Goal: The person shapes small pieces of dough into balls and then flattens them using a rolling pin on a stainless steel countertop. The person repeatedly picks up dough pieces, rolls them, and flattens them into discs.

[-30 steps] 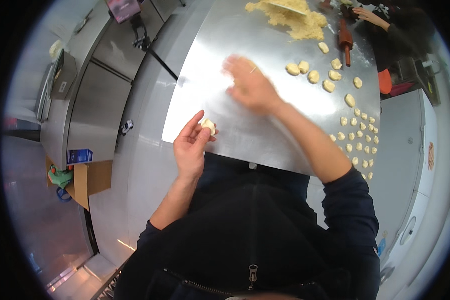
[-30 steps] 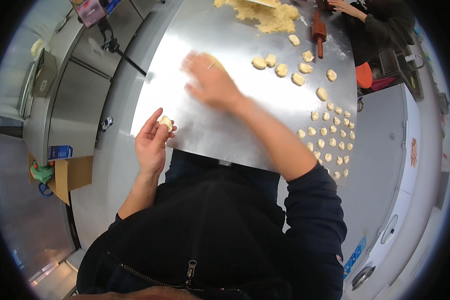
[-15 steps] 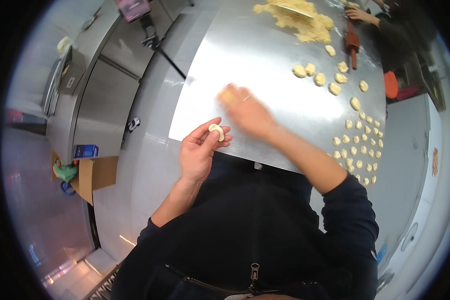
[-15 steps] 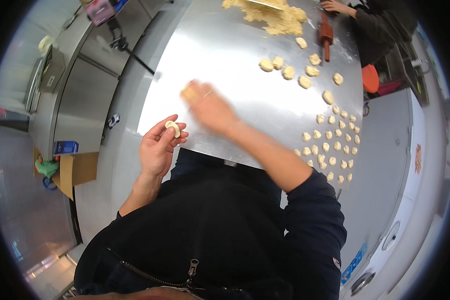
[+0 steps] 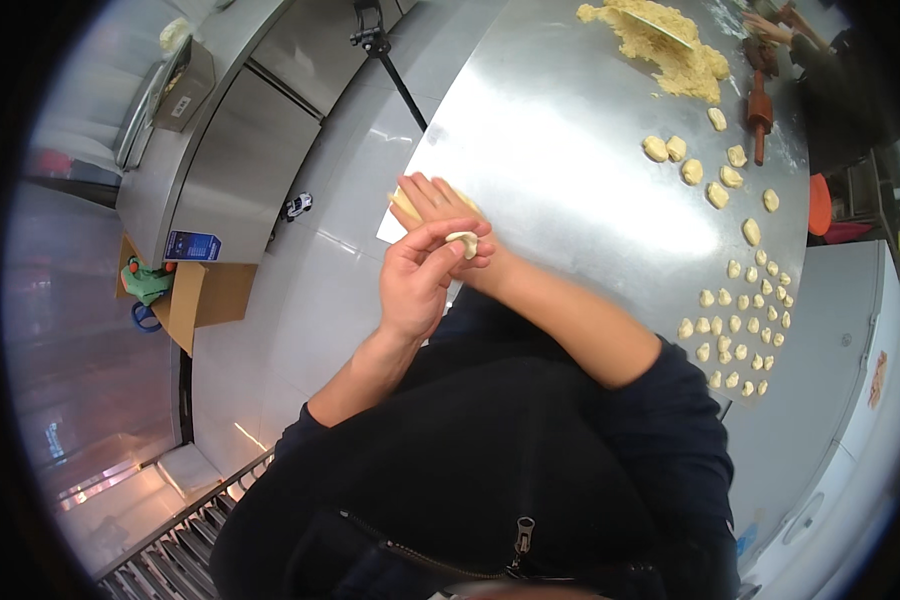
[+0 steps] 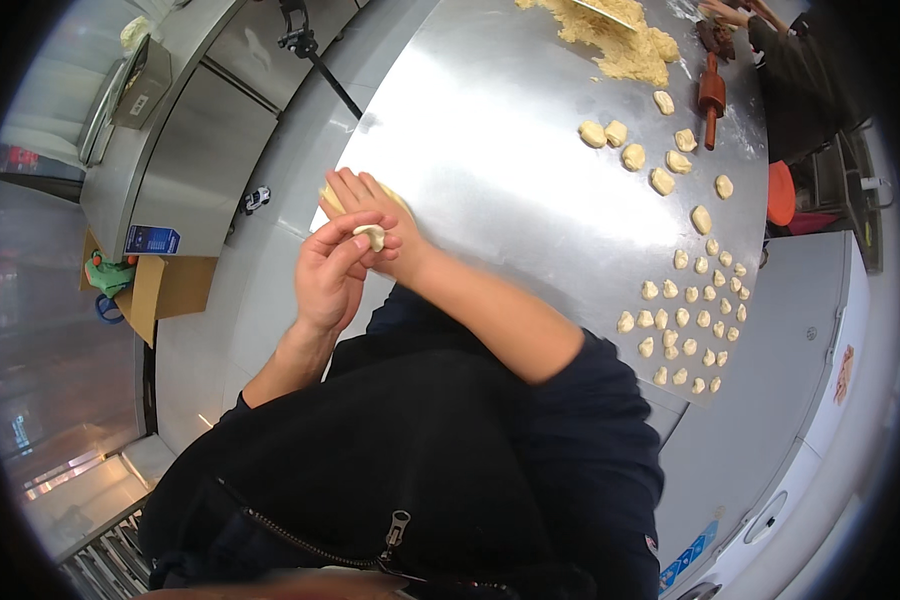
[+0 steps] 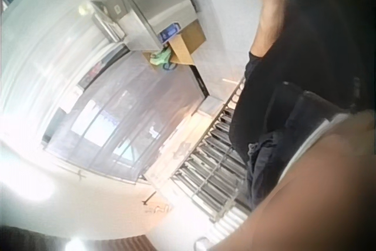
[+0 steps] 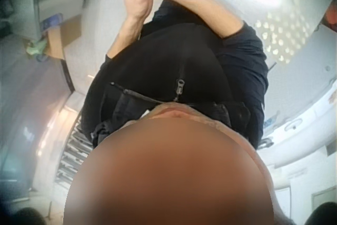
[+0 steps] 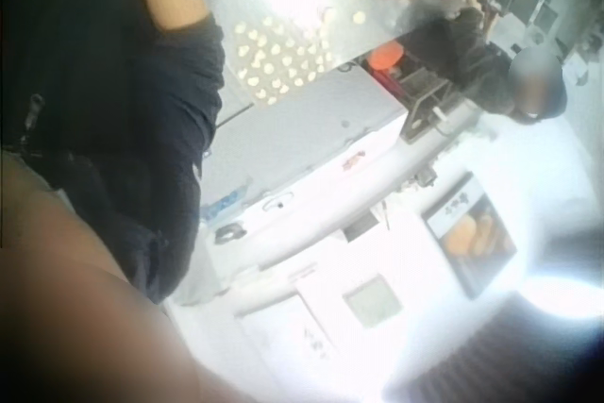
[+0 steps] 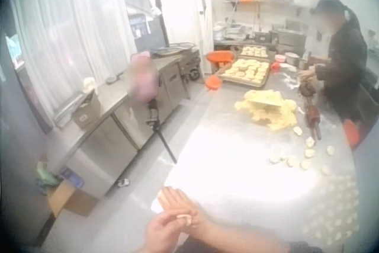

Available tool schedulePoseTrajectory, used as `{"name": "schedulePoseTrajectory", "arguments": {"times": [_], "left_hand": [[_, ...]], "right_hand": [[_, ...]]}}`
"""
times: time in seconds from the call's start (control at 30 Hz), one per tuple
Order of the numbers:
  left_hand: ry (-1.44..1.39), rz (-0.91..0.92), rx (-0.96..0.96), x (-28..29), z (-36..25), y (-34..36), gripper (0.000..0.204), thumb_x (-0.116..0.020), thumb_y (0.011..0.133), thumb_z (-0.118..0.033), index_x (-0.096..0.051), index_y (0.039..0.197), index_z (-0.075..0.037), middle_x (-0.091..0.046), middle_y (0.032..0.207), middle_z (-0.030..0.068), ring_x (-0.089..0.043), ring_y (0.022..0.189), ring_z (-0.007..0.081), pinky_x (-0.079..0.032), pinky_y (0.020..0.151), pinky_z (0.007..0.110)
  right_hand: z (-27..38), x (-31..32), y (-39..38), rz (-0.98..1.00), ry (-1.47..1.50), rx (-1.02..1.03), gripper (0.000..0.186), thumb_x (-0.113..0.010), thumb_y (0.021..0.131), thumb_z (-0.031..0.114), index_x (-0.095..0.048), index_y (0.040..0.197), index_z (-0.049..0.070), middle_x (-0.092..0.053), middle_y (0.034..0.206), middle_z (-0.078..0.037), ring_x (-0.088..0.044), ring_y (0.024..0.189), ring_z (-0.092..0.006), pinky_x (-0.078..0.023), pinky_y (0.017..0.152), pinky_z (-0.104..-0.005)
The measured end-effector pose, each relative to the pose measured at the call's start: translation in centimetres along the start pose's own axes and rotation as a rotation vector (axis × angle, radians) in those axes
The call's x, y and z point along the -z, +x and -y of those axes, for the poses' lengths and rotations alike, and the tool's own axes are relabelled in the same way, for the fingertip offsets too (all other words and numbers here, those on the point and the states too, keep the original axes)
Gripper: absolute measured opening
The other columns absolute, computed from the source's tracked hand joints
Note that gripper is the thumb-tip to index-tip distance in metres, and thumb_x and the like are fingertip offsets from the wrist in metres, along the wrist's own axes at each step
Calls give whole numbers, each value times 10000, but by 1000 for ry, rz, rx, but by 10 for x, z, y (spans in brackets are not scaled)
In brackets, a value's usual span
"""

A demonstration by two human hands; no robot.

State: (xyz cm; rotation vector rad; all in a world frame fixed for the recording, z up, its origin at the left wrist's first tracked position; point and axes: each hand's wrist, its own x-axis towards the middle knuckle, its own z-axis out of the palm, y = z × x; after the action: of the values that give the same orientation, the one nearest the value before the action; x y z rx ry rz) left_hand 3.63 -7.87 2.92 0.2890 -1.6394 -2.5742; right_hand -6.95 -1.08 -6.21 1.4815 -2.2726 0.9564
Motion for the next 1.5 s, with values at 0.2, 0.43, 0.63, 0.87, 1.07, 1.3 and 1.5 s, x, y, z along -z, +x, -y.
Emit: {"name": "schedulePoseTrajectory", "arguments": {"times": [0.2, 0.43, 0.63, 0.87, 1.07, 1.3, 1.5], "left_hand": [[-53, -25, -35, 13, 4, -6, 323, -539, 1056, 20, -665, 1345, 93, -729, 1286, 253, -768, 1079, 302, -639, 954, 408], [-86, -11, 75, -3, 20, -6, 362, -540, 1059, -7, -631, 1390, 107, -717, 1302, 282, -764, 1075, 325, -626, 965, 418], [-59, -71, -62, 13, 2, 2, 344, -545, 1069, -15, -641, 1379, 99, -724, 1288, 273, -767, 1072, 314, -630, 953, 411], [-79, -93, -9, 12, 4, 3, 399, -518, 1125, -143, -599, 1425, 106, -690, 1354, 296, -753, 1138, 322, -621, 1006, 415], [-25, -96, 55, 3, -3, 11, 397, -624, 1096, -84, -590, 1449, 94, -703, 1347, 271, -758, 1145, 320, -636, 1005, 406], [-65, -150, 145, 6, 8, 7, 346, -687, 1063, -52, -647, 1386, 64, -729, 1306, 225, -761, 1137, 311, -643, 973, 397], [-71, -132, 108, 11, 16, 5, 274, -700, 1067, -83, -699, 1308, 48, -752, 1262, 190, -765, 1112, 279, -644, 957, 388]], "right_hand": [[-63, 138, -100, 204, -259, -704, 458, -491, 1084, 122, -506, 1536, 46, -490, 1561, -308, -545, 1384, -489, -500, 1135, -507], [-55, 132, -64, 324, -605, -556, 566, -512, 1107, 373, -522, 1584, 70, -438, 1651, -303, -321, 1606, -413, -218, 1337, -556], [-72, 179, -51, 69, -77, -488, 706, -470, 1109, 564, -477, 1629, 87, -398, 1725, -182, -246, 1657, -327, -215, 1349, -508], [-34, 113, -65, 180, -67, -368, 956, -724, 943, 591, -441, 1566, -77, -404, 1667, -288, -425, 1507, -433, -343, 1279, -481], [-76, 104, -44, 247, -63, -276, 985, -594, 1007, 670, -376, 1637, -54, -362, 1734, -194, -299, 1627, -341, -214, 1346, -478], [-164, 119, -20, 83, -333, -525, 907, -465, 1090, 656, -360, 1635, -62, -308, 1755, -213, -252, 1642, -371, -188, 1353, -500], [-130, 139, -1, 36, 138, -447, 824, -413, 1104, 662, -467, 1619, 21, -380, 1733, -184, -245, 1651, -337, -183, 1357, -483]]}}
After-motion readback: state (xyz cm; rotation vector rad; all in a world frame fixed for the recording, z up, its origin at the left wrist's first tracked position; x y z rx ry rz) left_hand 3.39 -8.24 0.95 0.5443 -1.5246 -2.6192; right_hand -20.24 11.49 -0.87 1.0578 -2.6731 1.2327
